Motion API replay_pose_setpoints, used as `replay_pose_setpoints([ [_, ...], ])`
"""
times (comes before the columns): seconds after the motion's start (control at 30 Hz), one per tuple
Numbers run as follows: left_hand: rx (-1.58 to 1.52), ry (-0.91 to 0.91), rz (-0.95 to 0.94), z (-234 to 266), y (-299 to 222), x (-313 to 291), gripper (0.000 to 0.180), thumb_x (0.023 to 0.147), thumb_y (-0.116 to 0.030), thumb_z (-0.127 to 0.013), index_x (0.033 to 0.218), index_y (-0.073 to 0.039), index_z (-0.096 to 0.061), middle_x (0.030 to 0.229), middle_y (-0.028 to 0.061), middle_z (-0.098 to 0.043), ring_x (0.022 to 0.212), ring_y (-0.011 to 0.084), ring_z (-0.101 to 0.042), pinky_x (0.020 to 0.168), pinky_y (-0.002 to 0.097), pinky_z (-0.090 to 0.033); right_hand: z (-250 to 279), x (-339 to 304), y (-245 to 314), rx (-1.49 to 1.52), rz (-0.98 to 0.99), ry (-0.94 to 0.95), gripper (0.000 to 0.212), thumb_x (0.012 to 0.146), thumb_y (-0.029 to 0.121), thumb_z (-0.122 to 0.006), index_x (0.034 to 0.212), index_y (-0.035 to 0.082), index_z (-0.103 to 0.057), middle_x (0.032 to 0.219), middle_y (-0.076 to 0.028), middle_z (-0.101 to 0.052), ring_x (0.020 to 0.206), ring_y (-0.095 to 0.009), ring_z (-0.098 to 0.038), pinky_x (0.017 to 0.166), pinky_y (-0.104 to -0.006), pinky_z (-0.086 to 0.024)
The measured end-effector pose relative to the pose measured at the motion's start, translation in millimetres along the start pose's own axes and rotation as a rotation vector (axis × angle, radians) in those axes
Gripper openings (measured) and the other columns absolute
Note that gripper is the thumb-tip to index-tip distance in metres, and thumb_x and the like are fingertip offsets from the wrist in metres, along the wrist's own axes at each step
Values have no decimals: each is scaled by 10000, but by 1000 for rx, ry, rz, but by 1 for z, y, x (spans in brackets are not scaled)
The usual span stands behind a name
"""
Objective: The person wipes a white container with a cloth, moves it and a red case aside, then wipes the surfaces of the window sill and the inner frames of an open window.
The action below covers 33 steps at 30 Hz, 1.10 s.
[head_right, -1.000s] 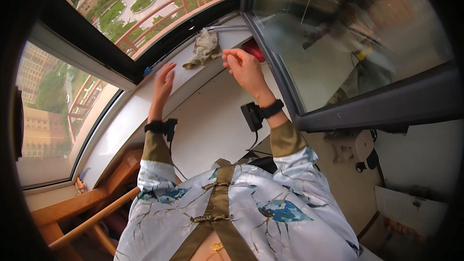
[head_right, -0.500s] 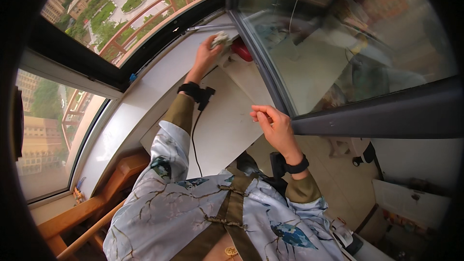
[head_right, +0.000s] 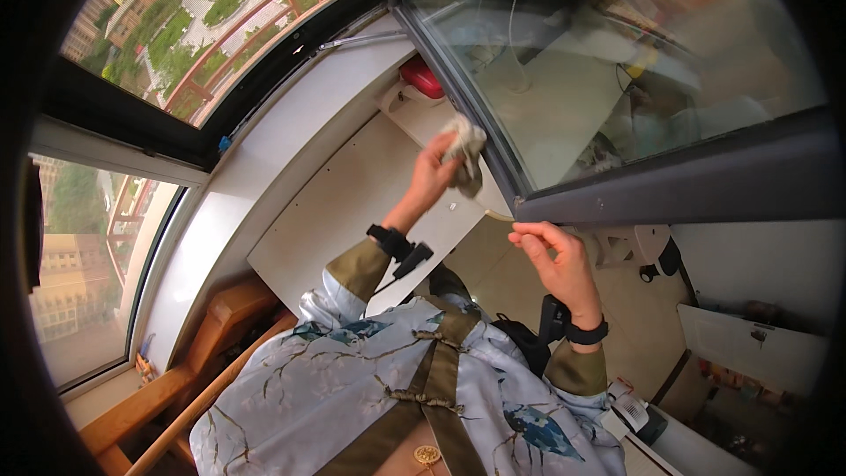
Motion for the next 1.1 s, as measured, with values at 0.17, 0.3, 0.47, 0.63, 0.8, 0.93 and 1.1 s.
replay_pose_setpoints([
  [0.17,-37,28,17,-3,-20,-9,333,783,-28,-562,1116,-34,-571,1125,82,-547,1083,200,-490,939,298,-357,34,-20,-11,-10,-16,-194,204,889,188,-542,900,-6,-602,767,-55,-637,735,-96,-591,673,-219,-445],
  [0.3,-55,-72,-37,28,-17,55,265,773,-36,-556,1035,-40,-591,1021,126,-571,964,269,-529,894,326,-386,51,-23,1,-119,113,-400,256,886,250,-553,812,5,-563,653,-14,-567,617,-71,-516,591,-214,-406],
  [0.47,109,-159,-125,43,-10,75,262,826,-109,-555,1082,-69,-594,1182,135,-483,1079,259,-464,940,335,-344,57,-29,0,-218,-17,-440,356,864,348,-574,731,27,-497,608,0,-480,575,-65,-447,533,-214,-351],
  [0.63,-270,-73,72,58,-9,97,258,859,-115,-518,1096,-26,-568,995,67,-596,938,156,-538,837,287,-412,90,-28,-2,-117,187,-648,113,871,125,-476,844,23,-514,725,-12,-492,641,-81,-469,561,-218,-382],
  [0.8,-409,-268,40,100,-5,167,292,880,-86,-468,1164,-29,-503,957,18,-583,843,82,-533,732,232,-436,100,-20,-20,-195,254,-712,251,874,105,-477,1085,-30,-504,982,-81,-523,898,-163,-485,800,-285,-394],
  [0.93,-158,-202,-2,115,8,225,350,840,-45,-444,1187,-16,-479,1032,37,-563,924,132,-519,804,237,-409,108,-27,-69,-277,231,-833,249,882,108,-490,1078,-46,-498,1046,-102,-532,948,-202,-481,861,-320,-363],
  [1.1,-232,-242,149,108,27,239,301,820,-48,-450,1096,-39,-568,935,11,-597,833,110,-547,717,231,-439,129,-50,-99,-558,93,-670,263,857,77,-529,1091,-41,-504,1070,-147,-540,957,-286,-493,878,-354,-365],
])
Point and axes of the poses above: each hand's wrist, its own x-axis towards the middle knuckle, its own z-axis out of the back of the hand, y = z × x, the point moved 3 cm from there along x, towards the middle knuckle
